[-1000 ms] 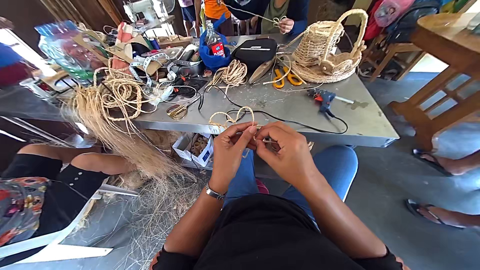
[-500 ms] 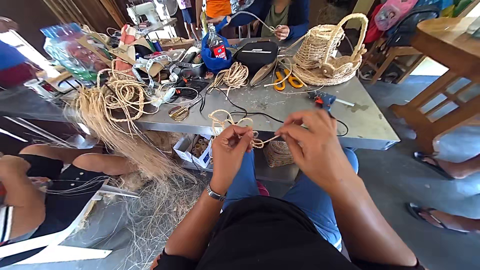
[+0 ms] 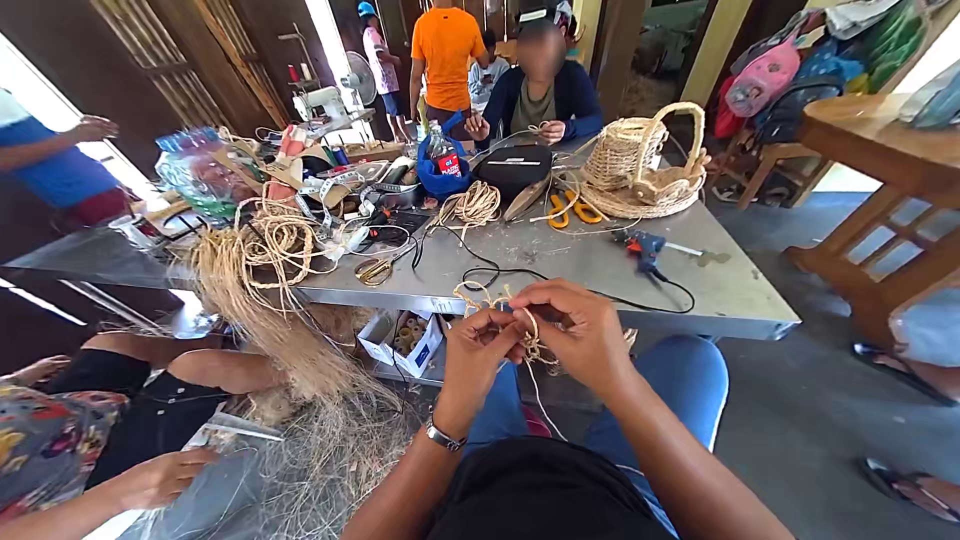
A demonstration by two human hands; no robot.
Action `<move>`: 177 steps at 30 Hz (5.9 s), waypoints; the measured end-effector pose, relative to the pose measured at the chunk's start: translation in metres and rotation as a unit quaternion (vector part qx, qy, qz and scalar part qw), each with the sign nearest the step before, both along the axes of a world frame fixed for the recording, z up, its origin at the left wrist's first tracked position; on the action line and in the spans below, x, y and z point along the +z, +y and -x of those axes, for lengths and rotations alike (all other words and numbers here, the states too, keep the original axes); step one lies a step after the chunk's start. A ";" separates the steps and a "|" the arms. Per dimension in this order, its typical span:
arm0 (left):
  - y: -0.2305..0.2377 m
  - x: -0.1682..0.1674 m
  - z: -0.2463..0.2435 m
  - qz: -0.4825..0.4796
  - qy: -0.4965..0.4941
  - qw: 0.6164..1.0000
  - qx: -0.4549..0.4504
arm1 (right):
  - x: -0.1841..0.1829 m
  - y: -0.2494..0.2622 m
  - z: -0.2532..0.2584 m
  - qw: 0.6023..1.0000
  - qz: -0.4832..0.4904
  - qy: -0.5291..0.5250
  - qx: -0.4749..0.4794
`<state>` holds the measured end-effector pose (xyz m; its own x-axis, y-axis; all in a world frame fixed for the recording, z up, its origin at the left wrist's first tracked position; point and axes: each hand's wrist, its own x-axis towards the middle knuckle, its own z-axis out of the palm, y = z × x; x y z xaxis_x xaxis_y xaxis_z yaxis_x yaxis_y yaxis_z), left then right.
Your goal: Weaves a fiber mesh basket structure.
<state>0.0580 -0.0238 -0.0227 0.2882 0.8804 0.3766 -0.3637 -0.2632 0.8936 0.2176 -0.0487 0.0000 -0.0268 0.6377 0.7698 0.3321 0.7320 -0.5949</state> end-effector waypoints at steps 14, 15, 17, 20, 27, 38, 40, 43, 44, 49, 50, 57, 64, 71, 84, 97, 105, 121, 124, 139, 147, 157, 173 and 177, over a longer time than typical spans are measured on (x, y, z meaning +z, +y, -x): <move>-0.009 -0.001 0.000 -0.058 0.010 0.997 0.047 | -0.006 -0.003 0.007 0.998 0.024 -0.051 0.010; -0.010 -0.001 0.000 -0.060 0.014 0.997 0.050 | -0.006 -0.003 0.008 0.998 0.011 -0.061 -0.001; -0.011 -0.001 0.000 -0.063 0.019 0.996 0.058 | -0.007 -0.003 0.009 0.997 -0.001 -0.072 -0.015; -0.011 -0.003 0.001 -0.071 0.017 0.995 0.067 | -0.008 -0.004 0.009 0.998 0.017 -0.049 -0.028; -0.014 -0.008 -0.002 -0.186 0.054 0.971 0.142 | 0.004 -0.017 0.006 0.987 0.145 0.075 0.005; -0.014 -0.007 -0.005 -0.291 0.082 0.925 0.231 | 0.002 -0.022 0.011 0.918 0.205 0.307 0.143; -0.015 -0.007 -0.005 -0.298 0.085 0.921 0.235 | 0.002 -0.023 0.009 0.922 0.204 0.298 0.140; -0.015 -0.008 -0.004 -0.314 0.096 0.912 0.245 | 0.003 -0.027 0.006 0.932 0.208 0.270 0.122; -0.014 -0.008 -0.004 -0.320 0.102 0.908 0.250 | 0.003 -0.028 0.005 0.936 0.209 0.258 0.118; -0.013 -0.003 -0.001 -0.316 0.106 0.910 0.247 | -0.008 -0.022 -0.004 0.978 0.163 0.132 0.002; -0.012 -0.001 0.001 -0.308 0.100 0.916 0.238 | -0.013 -0.019 -0.007 0.986 0.129 0.092 -0.047; -0.003 -0.001 0.001 -0.255 0.087 0.941 0.204 | -0.021 -0.010 -0.028 0.929 -0.097 -0.096 -0.345; 0.016 0.005 0.021 -0.249 0.113 0.919 0.285 | -0.036 -0.038 -0.071 0.967 -0.002 0.247 -0.057; 0.042 0.010 0.061 -0.218 0.119 0.906 0.343 | -0.029 -0.109 -0.157 0.954 0.284 -0.017 -0.099; 0.023 0.015 0.040 -0.116 0.133 0.972 0.153 | 0.007 -0.114 -0.130 0.909 0.195 -0.290 -0.227; 0.007 0.014 0.016 -0.144 0.127 0.978 0.079 | 0.007 -0.010 -0.001 0.986 0.041 -0.122 -0.108; 0.006 0.013 0.014 -0.156 0.148 0.973 0.081 | -0.003 -0.005 -0.003 0.994 -0.012 -0.097 -0.055; 0.006 0.016 0.016 -0.323 0.185 0.908 0.192 | 0.007 -0.013 -0.005 0.995 0.087 -0.031 -0.028; 0.006 0.018 0.016 -0.318 0.176 0.915 0.176 | 0.008 -0.016 -0.005 0.992 0.126 0.021 -0.001; 0.000 0.027 0.009 -0.461 0.165 0.836 0.247 | 0.013 -0.022 -0.010 0.969 0.159 0.110 0.150; -0.003 0.031 0.011 -0.443 0.187 0.836 0.265 | 0.016 -0.020 -0.009 0.978 0.133 0.097 0.129; -0.003 0.032 0.009 -0.374 0.190 0.859 0.293 | 0.013 -0.020 -0.003 0.979 0.123 0.093 0.134; -0.005 0.035 0.014 -0.429 0.199 0.842 0.261 | 0.016 -0.018 -0.003 0.975 0.118 0.174 0.070; -0.010 0.040 0.019 -0.410 0.202 0.869 0.189 | 0.018 -0.017 0.000 0.973 0.122 0.185 0.064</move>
<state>0.0391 -0.0341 0.0176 0.2916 0.4242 0.8573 0.1860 -0.9043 0.3843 0.2176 -0.0654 0.0180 0.1321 0.8129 0.5672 -0.0217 0.5744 -0.8183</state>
